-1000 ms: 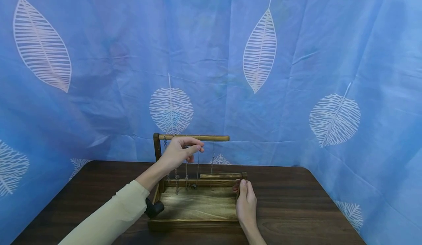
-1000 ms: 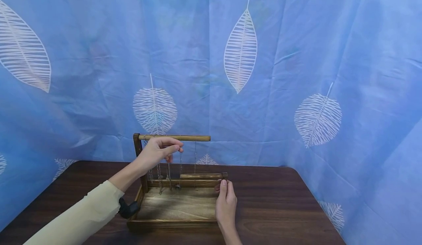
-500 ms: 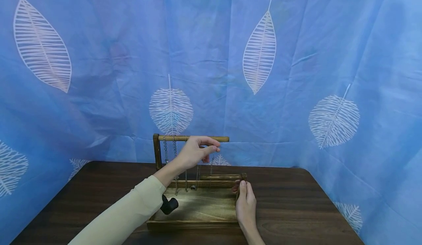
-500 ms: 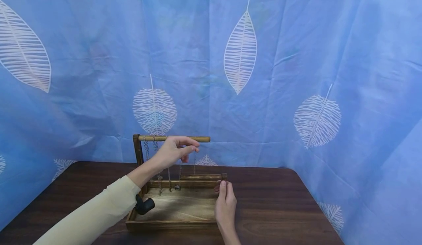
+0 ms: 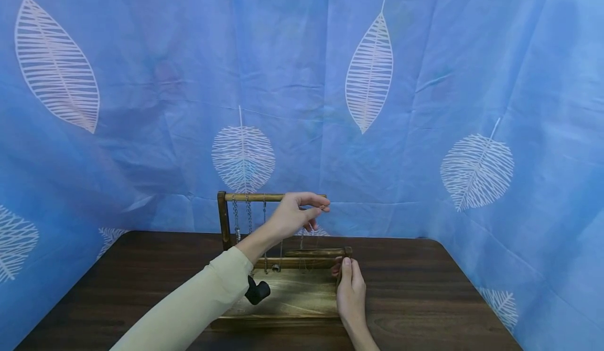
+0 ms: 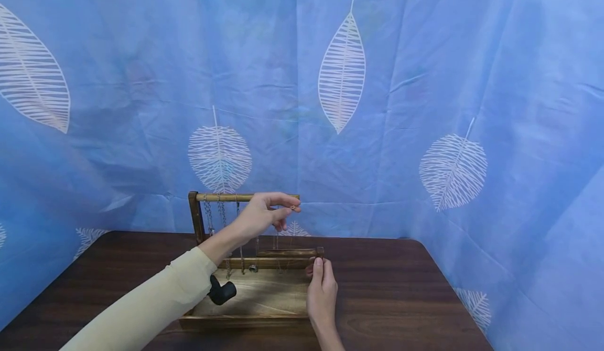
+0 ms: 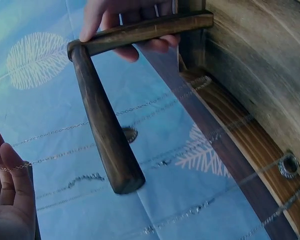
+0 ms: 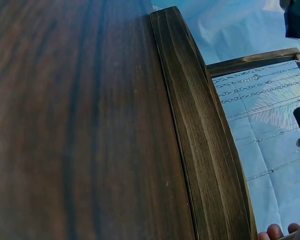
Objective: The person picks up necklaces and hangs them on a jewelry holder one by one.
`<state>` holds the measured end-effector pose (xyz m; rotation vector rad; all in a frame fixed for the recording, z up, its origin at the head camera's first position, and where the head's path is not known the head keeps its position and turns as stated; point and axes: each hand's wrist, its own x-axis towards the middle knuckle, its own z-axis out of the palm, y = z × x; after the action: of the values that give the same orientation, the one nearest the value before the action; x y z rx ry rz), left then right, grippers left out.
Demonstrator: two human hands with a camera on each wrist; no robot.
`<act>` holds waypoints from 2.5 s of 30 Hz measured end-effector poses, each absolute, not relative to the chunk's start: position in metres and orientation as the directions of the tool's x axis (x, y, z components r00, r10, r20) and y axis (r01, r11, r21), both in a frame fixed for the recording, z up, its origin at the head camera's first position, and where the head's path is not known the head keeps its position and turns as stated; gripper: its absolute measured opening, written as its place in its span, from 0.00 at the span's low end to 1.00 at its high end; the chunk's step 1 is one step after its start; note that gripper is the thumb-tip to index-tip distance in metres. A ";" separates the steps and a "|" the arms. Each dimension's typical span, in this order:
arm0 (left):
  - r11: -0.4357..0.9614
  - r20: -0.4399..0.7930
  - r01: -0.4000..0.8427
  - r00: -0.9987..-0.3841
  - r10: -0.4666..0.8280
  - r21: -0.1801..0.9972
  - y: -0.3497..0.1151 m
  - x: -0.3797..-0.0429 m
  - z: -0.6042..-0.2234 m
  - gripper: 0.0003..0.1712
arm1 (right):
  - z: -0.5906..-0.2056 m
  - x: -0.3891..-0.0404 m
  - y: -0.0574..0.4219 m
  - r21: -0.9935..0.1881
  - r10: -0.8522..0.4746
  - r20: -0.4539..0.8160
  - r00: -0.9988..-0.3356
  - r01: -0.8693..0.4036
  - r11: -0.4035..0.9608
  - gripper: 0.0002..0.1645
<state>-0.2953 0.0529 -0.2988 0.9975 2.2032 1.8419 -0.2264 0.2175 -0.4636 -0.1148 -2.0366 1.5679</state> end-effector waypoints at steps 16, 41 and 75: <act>-0.027 0.324 0.364 -0.791 0.519 0.931 0.074 -0.298 -0.292 0.25 | -0.463 -0.226 0.217 -0.920 0.401 0.364 -0.841 -0.258 0.294 0.27; -0.056 0.266 0.271 -0.844 0.466 0.961 0.068 -0.293 -0.291 0.33 | -0.464 -0.228 0.217 -0.914 0.398 0.379 -0.835 -0.271 0.302 0.27; 0.281 0.110 0.308 -0.827 0.551 0.909 0.049 -0.278 -0.343 0.18 | -0.466 -0.231 0.217 -0.920 0.396 0.372 -0.840 -0.277 0.276 0.27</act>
<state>-0.2778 0.0487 -0.3429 0.7947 2.3235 1.5686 -0.2305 0.2172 -0.4660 -0.1065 -2.0052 1.6096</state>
